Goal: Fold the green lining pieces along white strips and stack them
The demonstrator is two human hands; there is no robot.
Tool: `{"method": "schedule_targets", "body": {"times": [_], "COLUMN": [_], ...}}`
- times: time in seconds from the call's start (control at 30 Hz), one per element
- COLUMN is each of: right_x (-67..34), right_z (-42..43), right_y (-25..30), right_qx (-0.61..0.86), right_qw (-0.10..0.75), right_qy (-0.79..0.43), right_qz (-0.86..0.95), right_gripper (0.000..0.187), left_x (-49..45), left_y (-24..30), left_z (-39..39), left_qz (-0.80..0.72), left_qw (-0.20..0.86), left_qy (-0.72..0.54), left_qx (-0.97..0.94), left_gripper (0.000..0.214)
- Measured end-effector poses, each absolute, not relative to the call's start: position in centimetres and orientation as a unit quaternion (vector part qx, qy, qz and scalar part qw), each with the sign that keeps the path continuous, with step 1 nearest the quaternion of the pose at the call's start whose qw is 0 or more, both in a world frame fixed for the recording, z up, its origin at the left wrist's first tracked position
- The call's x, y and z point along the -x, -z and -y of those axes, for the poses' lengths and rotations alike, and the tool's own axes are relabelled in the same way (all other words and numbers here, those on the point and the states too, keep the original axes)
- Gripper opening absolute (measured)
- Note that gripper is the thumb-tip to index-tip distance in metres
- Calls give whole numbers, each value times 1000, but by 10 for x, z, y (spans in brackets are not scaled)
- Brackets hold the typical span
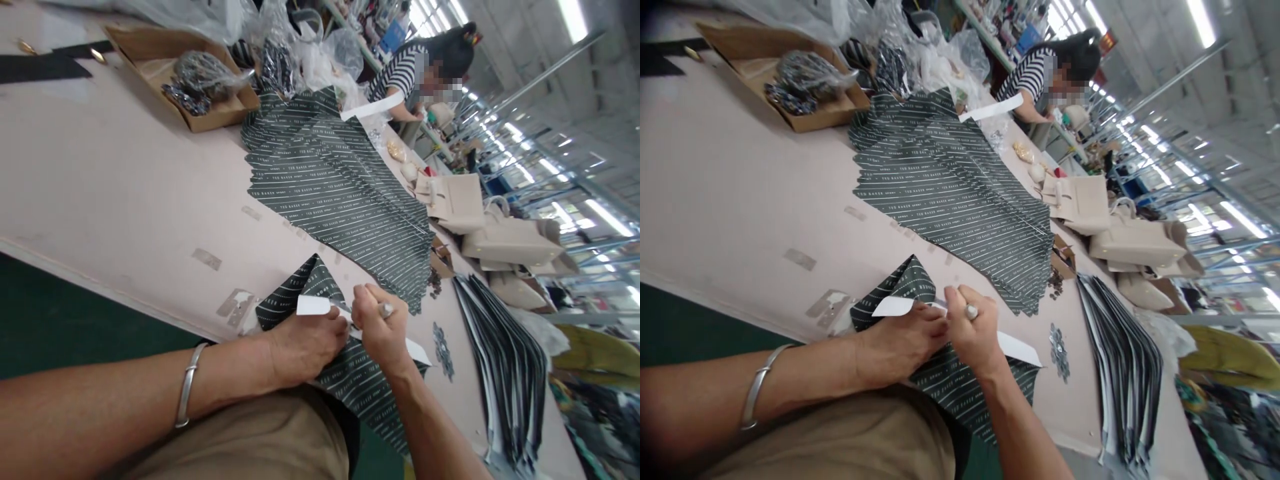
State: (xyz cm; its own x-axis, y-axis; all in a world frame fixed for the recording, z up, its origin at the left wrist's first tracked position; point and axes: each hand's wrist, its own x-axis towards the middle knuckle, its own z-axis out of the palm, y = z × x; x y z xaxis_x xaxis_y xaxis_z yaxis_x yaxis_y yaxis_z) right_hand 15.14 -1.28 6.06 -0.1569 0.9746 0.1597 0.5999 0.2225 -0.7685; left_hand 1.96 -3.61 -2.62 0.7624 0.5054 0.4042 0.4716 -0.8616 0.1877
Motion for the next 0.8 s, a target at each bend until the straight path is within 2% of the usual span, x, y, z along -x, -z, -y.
{"method": "schedule_targets", "body": {"times": [0.13,0.27,0.47,0.6,0.67,0.73,0.8], "right_x": [-160,-156,-167,-175,-170,-168,-178], "right_z": [9,18,20,17,17,16,14], "right_y": [-79,-84,-58,-68,-64,-53,-43], "right_qx": [504,402,454,411,410,438,499], "right_qw": [499,626,580,648,654,617,544], "right_qy": [-408,-408,-459,-400,-399,-425,-403], "right_qz": [575,529,497,501,494,497,541], "right_gripper": [48,41,46,41,42,45,47], "left_x": [-11,-8,-8,-9,-9,-8,-7], "left_y": [13,9,8,8,8,8,8], "left_z": [32,32,31,31,32,33,34], "left_qz": [-243,-239,-242,-244,-247,-252,-253], "left_qw": [64,101,119,115,110,104,98], "left_qy": [-241,-249,-247,-247,-244,-241,-238], "left_qx": [-937,-933,-931,-931,-931,-931,-932], "left_gripper": [5,1,4,4,6,9,11]}}
